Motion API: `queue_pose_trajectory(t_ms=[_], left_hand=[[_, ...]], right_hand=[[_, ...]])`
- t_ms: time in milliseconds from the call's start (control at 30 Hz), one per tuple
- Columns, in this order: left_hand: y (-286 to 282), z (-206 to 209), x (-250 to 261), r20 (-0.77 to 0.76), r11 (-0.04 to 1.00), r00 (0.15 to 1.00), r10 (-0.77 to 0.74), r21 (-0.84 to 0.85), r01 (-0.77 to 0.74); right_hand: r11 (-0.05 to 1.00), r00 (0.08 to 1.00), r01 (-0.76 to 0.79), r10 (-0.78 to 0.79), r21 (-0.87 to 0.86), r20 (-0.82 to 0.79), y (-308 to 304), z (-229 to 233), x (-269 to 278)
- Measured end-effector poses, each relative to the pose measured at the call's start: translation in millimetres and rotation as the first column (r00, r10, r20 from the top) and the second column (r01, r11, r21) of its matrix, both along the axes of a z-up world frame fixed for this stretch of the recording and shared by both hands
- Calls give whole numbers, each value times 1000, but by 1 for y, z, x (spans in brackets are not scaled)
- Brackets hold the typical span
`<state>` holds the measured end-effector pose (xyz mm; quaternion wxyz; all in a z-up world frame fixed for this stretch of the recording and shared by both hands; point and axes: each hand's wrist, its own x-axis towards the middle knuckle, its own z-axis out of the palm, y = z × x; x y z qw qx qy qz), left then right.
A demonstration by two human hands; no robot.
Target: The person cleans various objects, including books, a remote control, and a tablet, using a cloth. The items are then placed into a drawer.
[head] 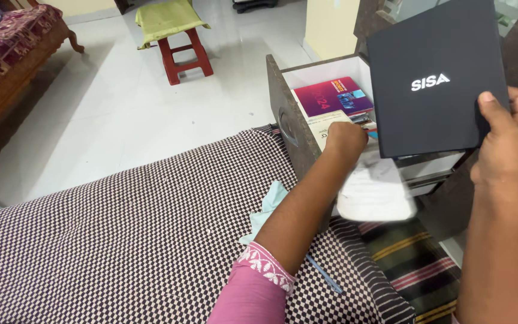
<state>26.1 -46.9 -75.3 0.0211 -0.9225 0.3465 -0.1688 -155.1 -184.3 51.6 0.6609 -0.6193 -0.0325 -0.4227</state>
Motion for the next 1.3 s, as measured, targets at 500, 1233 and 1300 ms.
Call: queue_pose_trajectory(t_ms=[500, 1233, 1300], left_hand=[[303, 86, -86, 103, 329, 974, 203, -944, 31], [438, -28, -180, -679, -194, 734, -27, -716, -670], [434, -34, -177, -603, -248, 782, -156, -743, -622]], right_hand=[[941, 939, -312, 284, 131, 193, 120, -47, 11], [597, 621, -766, 589, -239, -517, 345, -239, 92], [385, 456, -890, 721, -246, -521, 342, -201, 65]])
